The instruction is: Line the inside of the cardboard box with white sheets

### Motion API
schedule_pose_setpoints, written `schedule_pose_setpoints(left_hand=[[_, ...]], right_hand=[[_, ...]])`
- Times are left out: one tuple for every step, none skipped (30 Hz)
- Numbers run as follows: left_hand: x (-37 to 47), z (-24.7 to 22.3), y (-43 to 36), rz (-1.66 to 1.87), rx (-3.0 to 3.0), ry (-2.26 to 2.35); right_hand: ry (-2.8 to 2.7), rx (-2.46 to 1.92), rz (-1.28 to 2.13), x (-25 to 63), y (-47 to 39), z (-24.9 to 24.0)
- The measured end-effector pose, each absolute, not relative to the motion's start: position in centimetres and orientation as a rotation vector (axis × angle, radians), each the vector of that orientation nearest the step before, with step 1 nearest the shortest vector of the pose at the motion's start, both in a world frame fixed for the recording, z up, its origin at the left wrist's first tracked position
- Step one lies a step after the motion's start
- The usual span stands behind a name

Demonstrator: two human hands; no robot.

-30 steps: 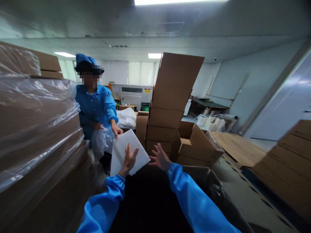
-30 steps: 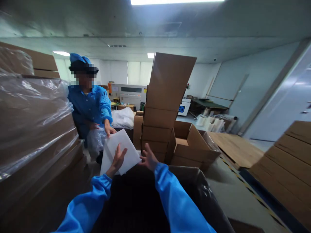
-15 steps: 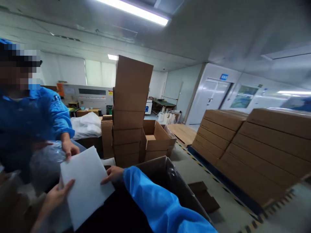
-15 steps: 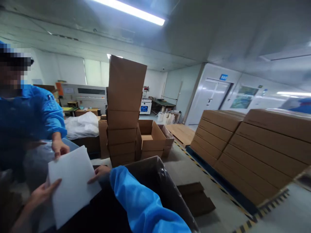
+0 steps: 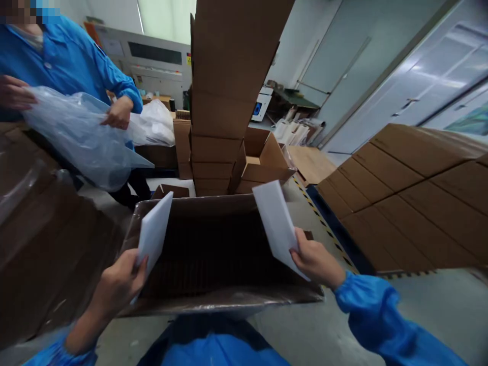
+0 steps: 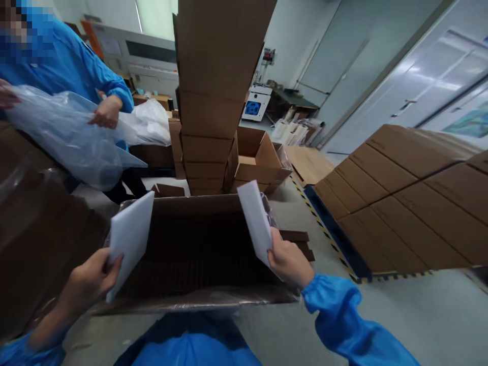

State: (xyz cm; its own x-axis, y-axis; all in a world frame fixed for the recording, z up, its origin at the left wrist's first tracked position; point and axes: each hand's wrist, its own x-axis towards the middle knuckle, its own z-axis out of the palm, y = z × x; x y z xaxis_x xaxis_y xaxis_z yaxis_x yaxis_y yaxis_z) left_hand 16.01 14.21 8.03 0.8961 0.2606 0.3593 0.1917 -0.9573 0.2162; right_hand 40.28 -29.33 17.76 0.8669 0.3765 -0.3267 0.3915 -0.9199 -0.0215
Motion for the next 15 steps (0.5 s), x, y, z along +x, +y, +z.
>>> schedule_pose_setpoints(left_hand=[[16.9,7.6,13.9,0.465,2.926,0.313],[17.6,7.4,13.7,0.335,2.960,0.361],[18.2,7.3,13.8,0.196,2.987,0.445],[18.6,7.3,14.0,0.059,2.999,0.530],[18.9,7.3,14.3,-0.060,2.994,0.610],[19.0,7.3,14.7,-0.147,2.975,0.668],[19.1,7.3,15.1,-0.208,2.953,0.710],[19.2,7.2,15.4,-0.253,2.937,0.748],[19.2,7.0,15.7,-0.291,2.925,0.781],[19.2,6.8,16.0,-0.325,2.916,0.807],[19.2,6.5,16.2,-0.354,2.911,0.830],[19.2,6.2,16.3,-0.381,2.912,0.856],[19.1,5.9,16.4,-0.401,2.916,0.893],[19.1,5.7,16.4,-0.410,2.924,0.926],[19.0,5.6,16.4,-0.410,2.936,0.964]], right_hand=[[0.570,2.901,-0.516,39.5,-28.6,17.3],[0.524,2.838,-0.497,38.9,-27.9,17.1],[0.487,2.798,-0.475,38.5,-27.3,17.1],[0.465,2.775,-0.456,38.1,-26.8,17.3],[0.462,2.762,-0.448,37.8,-26.5,17.6],[0.469,2.757,-0.446,37.6,-26.4,17.9],[0.479,2.756,-0.449,37.2,-26.4,18.2],[0.481,2.754,-0.456,36.9,-26.5,18.3],[0.476,2.745,-0.471,36.6,-26.6,18.2],[0.471,2.726,-0.504,36.4,-26.8,17.9],[0.462,2.698,-0.562,36.3,-26.9,17.4],[0.451,2.669,-0.629,36.3,-26.9,16.8],[0.436,2.643,-0.692,36.3,-26.9,16.2],[0.416,2.627,-0.739,36.4,-26.8,15.6],[0.397,2.622,-0.766,36.6,-26.7,15.1]])
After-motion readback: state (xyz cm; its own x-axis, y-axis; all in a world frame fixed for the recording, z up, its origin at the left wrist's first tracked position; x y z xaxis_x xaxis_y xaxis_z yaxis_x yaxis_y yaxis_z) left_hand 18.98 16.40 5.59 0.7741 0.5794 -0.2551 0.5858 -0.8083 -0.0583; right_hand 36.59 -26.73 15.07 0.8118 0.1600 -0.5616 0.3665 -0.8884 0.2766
